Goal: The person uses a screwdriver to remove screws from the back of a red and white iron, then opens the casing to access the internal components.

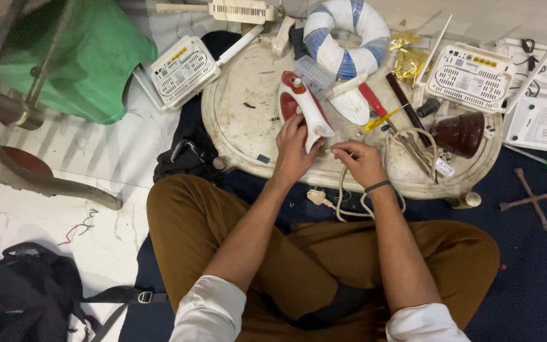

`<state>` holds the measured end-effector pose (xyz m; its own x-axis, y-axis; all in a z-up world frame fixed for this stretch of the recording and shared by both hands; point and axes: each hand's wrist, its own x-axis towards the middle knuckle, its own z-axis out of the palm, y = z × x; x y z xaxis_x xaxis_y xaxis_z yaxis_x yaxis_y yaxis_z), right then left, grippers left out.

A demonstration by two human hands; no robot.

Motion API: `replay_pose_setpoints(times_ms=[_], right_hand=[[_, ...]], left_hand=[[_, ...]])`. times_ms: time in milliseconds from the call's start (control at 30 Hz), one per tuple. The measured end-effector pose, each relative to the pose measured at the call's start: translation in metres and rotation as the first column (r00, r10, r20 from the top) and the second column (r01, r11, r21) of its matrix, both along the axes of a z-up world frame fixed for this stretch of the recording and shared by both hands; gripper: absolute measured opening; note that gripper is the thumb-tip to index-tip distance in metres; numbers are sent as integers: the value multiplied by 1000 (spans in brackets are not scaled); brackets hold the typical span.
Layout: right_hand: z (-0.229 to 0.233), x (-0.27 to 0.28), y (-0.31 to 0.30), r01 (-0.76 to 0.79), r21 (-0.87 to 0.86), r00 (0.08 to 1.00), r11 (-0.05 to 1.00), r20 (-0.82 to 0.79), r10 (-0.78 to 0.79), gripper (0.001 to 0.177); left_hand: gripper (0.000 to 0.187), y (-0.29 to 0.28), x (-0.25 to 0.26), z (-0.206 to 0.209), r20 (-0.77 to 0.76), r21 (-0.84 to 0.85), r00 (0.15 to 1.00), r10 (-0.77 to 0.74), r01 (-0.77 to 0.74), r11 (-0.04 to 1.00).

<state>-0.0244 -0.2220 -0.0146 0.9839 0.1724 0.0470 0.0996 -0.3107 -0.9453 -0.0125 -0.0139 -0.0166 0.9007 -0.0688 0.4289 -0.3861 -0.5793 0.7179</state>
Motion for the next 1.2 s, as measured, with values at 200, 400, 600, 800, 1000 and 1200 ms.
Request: replay_pose_setpoints(times_ms=[200, 400, 600, 800, 1000, 1200], right_hand=[[10, -3, 8, -16, 48, 998, 999, 69, 13, 19], [40, -15, 15, 102, -44, 910, 994, 407, -75, 15], [64, -21, 26, 215, -157, 711, 964, 702, -44, 14], [57, -19, 37, 83, -111, 814, 990, 581, -3, 14], [37, -17, 41, 7, 32, 882, 999, 472, -21, 12], [28, -16, 39, -40, 11, 898, 999, 439, 31, 10]], left_hand=[[51, 10, 7, 0, -69, -239, 986, -151, 130, 962], [50, 16, 6, 14, -48, -616, 928, -369, 263, 743], [45, 13, 5, 21, 1, -919, 851, -525, 207, 335], [48, 17, 5, 27, -3, -981, 822, -570, 109, 163], [49, 20, 5, 26, -7, -983, 803, -596, 105, 153], [29, 16, 14, 8, -173, -895, 889, -424, 38, 445]])
